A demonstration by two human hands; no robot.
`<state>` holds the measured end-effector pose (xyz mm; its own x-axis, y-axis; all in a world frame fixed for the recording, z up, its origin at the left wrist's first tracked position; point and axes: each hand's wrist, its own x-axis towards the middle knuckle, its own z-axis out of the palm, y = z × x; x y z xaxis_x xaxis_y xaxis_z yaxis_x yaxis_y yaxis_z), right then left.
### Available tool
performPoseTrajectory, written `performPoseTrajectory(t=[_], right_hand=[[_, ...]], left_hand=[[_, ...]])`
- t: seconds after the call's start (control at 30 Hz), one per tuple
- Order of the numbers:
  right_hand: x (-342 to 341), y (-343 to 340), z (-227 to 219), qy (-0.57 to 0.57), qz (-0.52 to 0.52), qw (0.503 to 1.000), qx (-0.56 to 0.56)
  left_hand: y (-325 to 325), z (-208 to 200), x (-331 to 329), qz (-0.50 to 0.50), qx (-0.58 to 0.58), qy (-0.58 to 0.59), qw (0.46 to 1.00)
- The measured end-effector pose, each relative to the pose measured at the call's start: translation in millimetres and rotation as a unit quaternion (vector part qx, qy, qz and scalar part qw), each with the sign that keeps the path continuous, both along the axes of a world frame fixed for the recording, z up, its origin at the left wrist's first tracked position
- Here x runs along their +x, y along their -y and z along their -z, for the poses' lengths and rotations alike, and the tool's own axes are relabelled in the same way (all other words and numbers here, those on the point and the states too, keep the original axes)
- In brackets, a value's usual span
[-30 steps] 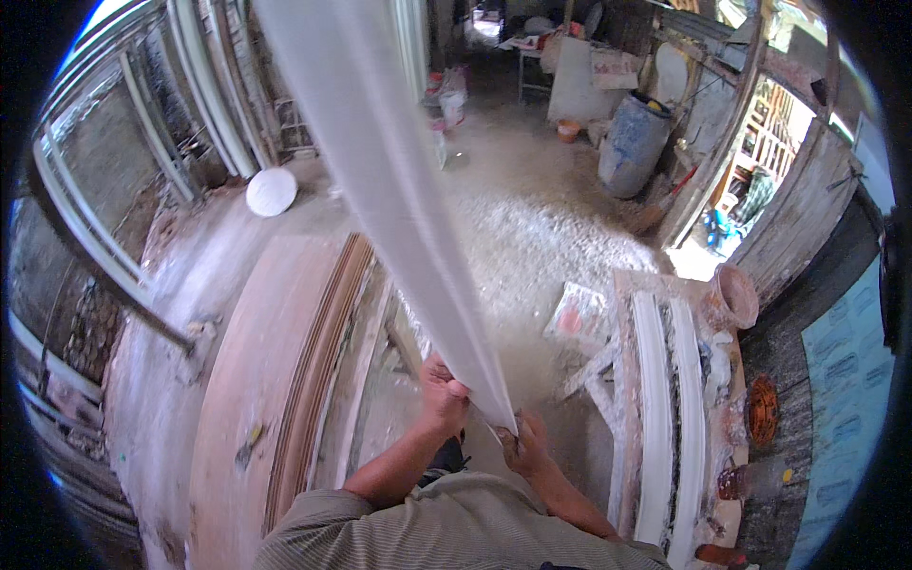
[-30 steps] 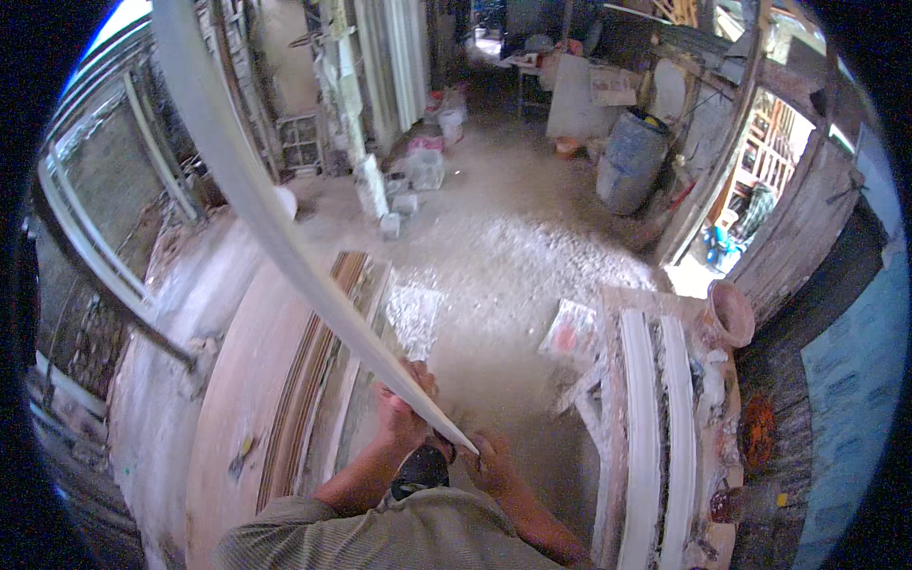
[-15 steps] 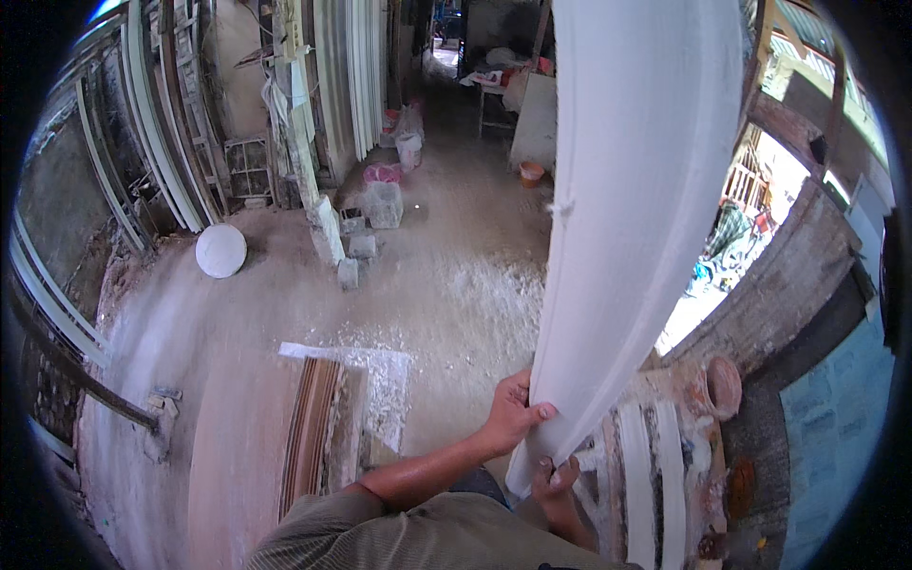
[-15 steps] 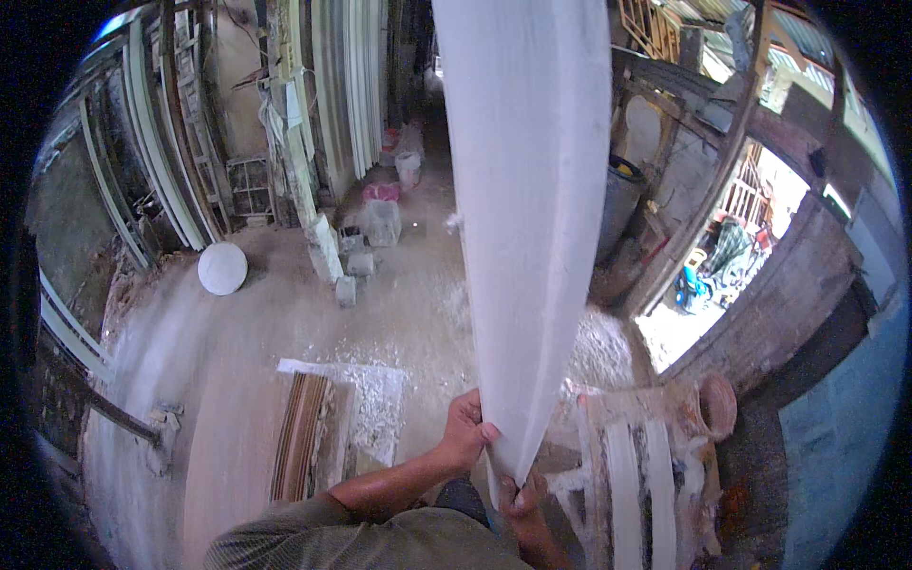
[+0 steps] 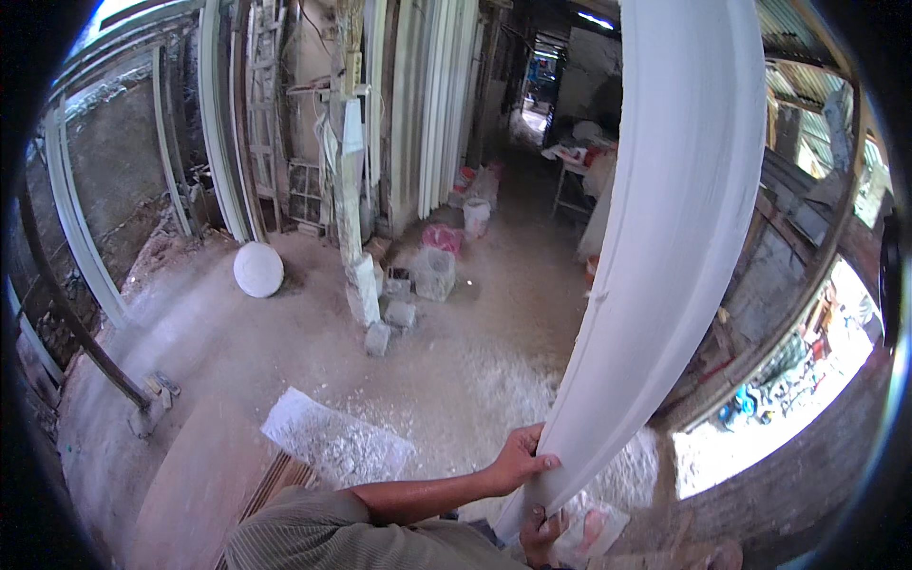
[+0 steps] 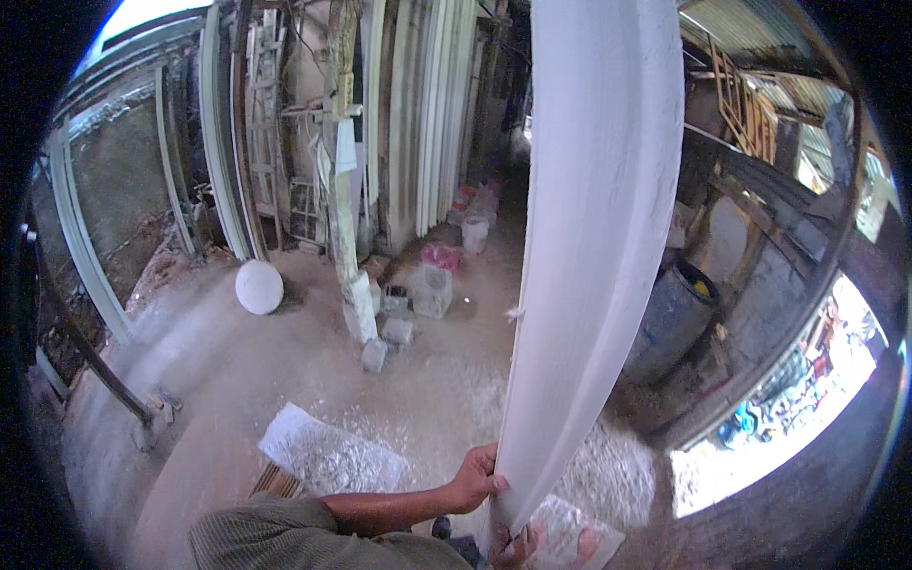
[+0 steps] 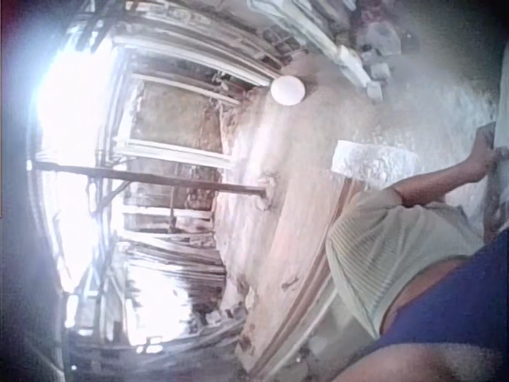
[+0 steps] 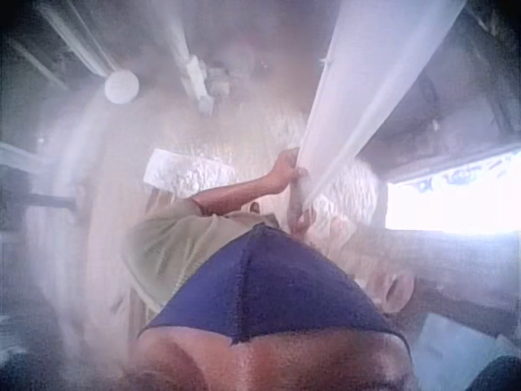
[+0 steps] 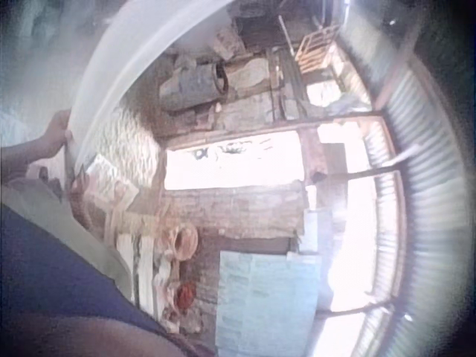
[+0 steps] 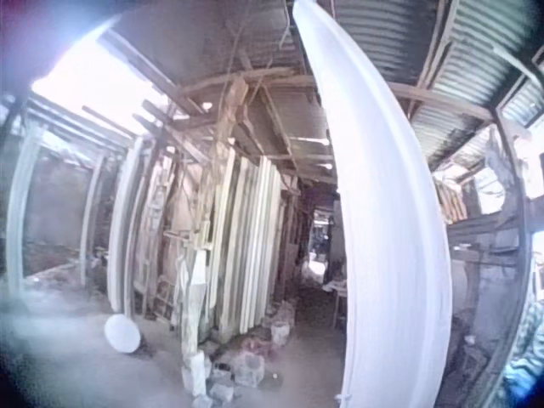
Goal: The person uses a scraper and a brush to clean a long white molding piece on a workbench. They scrape along the grooves, brush away debris, and then lift the cleaned molding to inspect it before placing it upright against a wall.
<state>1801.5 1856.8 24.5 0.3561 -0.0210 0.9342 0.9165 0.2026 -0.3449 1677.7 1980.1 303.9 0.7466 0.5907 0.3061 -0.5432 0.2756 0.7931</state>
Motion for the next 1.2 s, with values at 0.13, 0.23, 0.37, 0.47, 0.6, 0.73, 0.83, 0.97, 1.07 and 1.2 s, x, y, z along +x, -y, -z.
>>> performPoseTrajectory(t=[0.13, 0.23, 0.37, 0.47, 0.6, 0.73, 0.83, 0.97, 1.07, 1.2], right_hand=[[26, -35, -1, 0.016, 0.018, 0.979, -0.201], [19, -65, -100, -0.047, -0.111, 0.928, -0.353], [12, -124, -155, -0.073, -0.187, 0.881, -0.429], [33, -159, 17, -0.220, -0.178, 0.844, -0.456], [19, -252, -4, -0.042, -0.125, 0.900, -0.416], [-16, -344, -50, 0.013, -0.195, 0.904, -0.380], [-41, -431, -97, -0.020, -0.338, 0.867, -0.366], [-73, -530, -124, 0.051, -0.380, 0.838, -0.387], [-106, -601, -135, 0.123, -0.378, 0.830, -0.391], [-179, -683, -149, 0.065, -0.503, 0.795, -0.332]], left_hand=[[-59, -1, 24, -0.035, -0.008, 0.006, 0.999], [-100, 11, 24, -0.066, -0.011, 0.008, 0.998], [-147, 27, 16, -0.091, -0.025, -0.003, 0.996], [-188, 26, 11, -0.102, -0.028, 0.008, 0.994], [-257, 40, -19, -0.156, -0.032, 0.029, 0.987], [-335, 51, -59, -0.205, -0.029, 0.040, 0.978], [-406, 52, -94, -0.232, -0.022, 0.031, 0.972], [-473, 28, -142, -0.284, -0.050, 0.054, 0.956], [-527, 20, -178, -0.349, -0.045, 0.089, 0.932], [-590, 40, -237, -0.415, -0.034, 0.064, 0.907]])
